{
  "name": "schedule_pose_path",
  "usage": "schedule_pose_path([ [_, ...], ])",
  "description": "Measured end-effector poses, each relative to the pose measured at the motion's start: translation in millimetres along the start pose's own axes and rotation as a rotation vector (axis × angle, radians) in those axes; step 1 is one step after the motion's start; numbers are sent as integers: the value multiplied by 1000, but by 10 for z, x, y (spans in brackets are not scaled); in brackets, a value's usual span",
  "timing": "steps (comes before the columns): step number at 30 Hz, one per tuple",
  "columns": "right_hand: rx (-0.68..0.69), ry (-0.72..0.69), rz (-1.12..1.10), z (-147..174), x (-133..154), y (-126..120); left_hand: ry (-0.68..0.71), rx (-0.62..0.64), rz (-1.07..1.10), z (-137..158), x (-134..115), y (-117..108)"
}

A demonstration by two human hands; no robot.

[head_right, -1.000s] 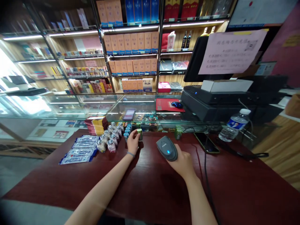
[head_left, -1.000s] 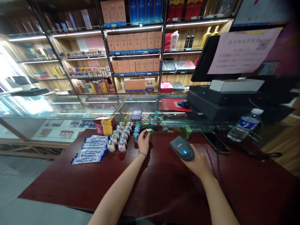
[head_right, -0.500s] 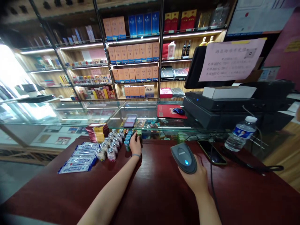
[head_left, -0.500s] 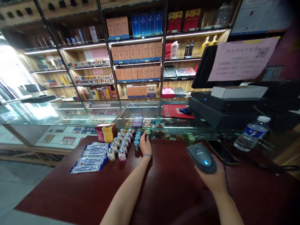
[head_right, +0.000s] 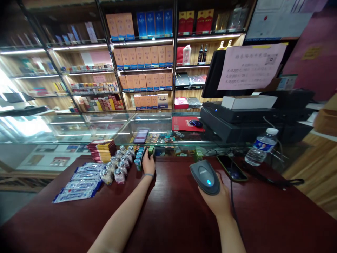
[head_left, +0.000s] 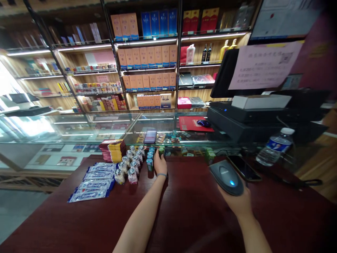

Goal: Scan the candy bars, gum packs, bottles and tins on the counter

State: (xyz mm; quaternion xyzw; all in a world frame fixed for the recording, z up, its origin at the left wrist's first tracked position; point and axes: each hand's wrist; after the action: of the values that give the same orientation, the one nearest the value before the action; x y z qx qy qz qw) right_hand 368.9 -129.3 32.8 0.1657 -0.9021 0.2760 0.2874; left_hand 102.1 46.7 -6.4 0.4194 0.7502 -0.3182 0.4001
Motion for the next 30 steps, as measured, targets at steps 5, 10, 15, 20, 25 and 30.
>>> schedule_pose_path([
  [5, -38, 89, 2, 21, -116, 45, 39, 58, 5, 42, -24, -33],
  [10, -49, 219, -27, 24, -184, 64, 224, 93, -45, 129, -96, -75],
  [15, -81, 351, -72, -30, -175, -10, 471, 99, -54, 254, -246, -5],
  [20, -135, 422, -131, -132, -156, -205, 616, 372, 65, 527, -450, 392],
  [25, -248, 461, -140, -188, -218, -366, 577, 549, 120, 832, -636, 934],
  [30, -348, 520, -192, -185, -309, -426, 500, 621, 89, 958, -692, 1316],
])
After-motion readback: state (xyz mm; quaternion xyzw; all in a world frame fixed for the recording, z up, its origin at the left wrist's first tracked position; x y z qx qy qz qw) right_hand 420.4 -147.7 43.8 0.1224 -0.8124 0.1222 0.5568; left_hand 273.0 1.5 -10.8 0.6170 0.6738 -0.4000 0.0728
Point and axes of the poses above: each hand's wrist, its own z-axis away from the middle knuckle, its own y-axis out of the palm, x = y × z, and after that the axes turned 12 degrees about y, right-handed
